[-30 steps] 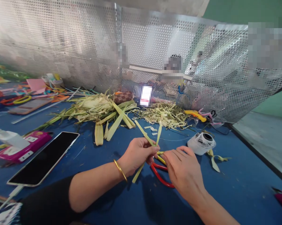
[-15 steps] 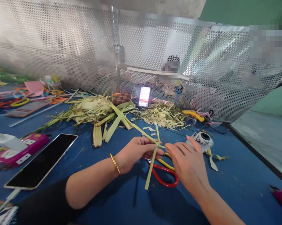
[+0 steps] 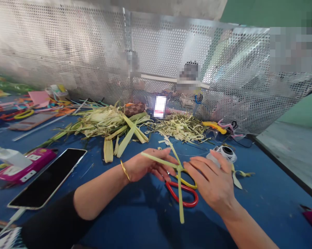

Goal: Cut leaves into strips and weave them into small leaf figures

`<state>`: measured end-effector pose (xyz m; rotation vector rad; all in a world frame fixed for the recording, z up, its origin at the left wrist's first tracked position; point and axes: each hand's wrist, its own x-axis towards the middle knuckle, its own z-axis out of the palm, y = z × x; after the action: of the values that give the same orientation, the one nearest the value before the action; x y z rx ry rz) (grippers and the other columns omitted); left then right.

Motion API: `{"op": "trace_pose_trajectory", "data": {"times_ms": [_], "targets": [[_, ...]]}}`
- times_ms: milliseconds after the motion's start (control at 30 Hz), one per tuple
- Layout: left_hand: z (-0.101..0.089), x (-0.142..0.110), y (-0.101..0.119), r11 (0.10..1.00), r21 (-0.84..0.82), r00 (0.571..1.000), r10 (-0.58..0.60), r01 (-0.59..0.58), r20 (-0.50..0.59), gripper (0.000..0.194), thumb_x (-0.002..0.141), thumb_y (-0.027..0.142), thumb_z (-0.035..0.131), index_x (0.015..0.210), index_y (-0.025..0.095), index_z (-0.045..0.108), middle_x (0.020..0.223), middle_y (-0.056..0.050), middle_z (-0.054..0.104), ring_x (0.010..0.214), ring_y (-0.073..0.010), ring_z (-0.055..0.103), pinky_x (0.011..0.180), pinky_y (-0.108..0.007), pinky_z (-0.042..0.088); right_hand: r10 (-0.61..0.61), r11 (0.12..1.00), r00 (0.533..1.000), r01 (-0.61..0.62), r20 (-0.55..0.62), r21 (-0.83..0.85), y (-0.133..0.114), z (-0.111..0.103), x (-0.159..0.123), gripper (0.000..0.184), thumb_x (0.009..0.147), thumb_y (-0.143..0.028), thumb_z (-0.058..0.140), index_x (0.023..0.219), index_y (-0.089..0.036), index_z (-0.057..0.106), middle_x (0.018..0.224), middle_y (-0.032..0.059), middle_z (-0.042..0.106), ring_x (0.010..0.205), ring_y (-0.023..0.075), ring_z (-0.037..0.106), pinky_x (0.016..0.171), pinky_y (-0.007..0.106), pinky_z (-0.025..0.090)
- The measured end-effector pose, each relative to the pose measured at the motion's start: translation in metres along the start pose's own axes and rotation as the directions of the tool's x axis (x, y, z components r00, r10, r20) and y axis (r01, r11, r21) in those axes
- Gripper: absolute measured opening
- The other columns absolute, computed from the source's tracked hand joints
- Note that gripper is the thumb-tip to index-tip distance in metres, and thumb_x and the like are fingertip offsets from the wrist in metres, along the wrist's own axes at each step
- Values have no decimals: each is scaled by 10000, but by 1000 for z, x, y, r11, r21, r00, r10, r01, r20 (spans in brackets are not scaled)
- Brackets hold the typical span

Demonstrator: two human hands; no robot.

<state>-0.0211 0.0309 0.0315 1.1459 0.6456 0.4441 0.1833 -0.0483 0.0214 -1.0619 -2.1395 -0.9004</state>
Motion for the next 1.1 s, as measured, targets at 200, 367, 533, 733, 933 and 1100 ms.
{"op": "trace_pose_trajectory", "data": {"times_ms": [200, 367, 533, 733, 933, 1100], "targets": [[15, -4, -4, 976, 219, 989, -15, -19, 149, 304, 691, 386, 716, 890, 156, 705, 847, -47, 715, 619, -109, 640, 563, -193, 444, -52, 998, 997, 49, 63, 41, -2, 3, -1, 265, 954, -142, 397, 963, -179, 659, 881, 40, 723, 918, 167, 635, 1058, 428, 276], [25, 1, -18, 988, 151, 1000, 22, -22, 5, 329, 720, 427, 664, 863, 133, 699, 758, -44, 695, 507, -94, 588, 440, -189, 366, -45, 998, 994, 40, 96, 50, -1, 8, -3, 276, 953, -135, 385, 1005, -170, 654, 880, 53, 714, 876, 159, 627, 1056, 428, 284], [24, 2, -19, 991, 130, 992, 7, 10, -130, 262, 719, 356, 662, 822, 119, 705, 553, 10, 616, 423, -64, 509, 404, -173, 305, 43, 988, 989, -64, 143, 139, 2, 9, -2, 285, 936, -114, 400, 872, -197, 665, 769, 13, 696, 769, 146, 614, 1042, 438, 286], [28, 2, -20, 942, 331, 997, -29, 51, -68, 256, 760, 344, 608, 682, 109, 674, 595, -20, 653, 390, -65, 499, 379, -182, 297, 237, 816, 897, -392, 374, 424, 0, 7, 3, 180, 905, -262, 516, 936, -245, 693, 926, 35, 682, 910, 190, 610, 1015, 457, 317], [40, 5, -37, 925, 373, 995, -90, 65, 51, 162, 754, 266, 591, 693, 126, 644, 571, 8, 633, 362, -66, 480, 411, -191, 413, 417, 343, 615, -788, 669, 511, -23, 14, 17, 198, 810, -336, 584, 698, -191, 660, 640, -10, 567, 602, 131, 526, 561, 243, 424], [41, 3, -34, 935, 335, 993, -111, 117, -37, 296, 806, 385, 560, 678, 134, 649, 494, 14, 587, 344, -54, 464, 357, -153, 313, 654, 138, 515, -801, 554, 582, -27, 8, 18, 233, 849, -380, 547, 708, -195, 564, 526, -49, 507, 495, 110, 493, 479, 215, 405]]}}
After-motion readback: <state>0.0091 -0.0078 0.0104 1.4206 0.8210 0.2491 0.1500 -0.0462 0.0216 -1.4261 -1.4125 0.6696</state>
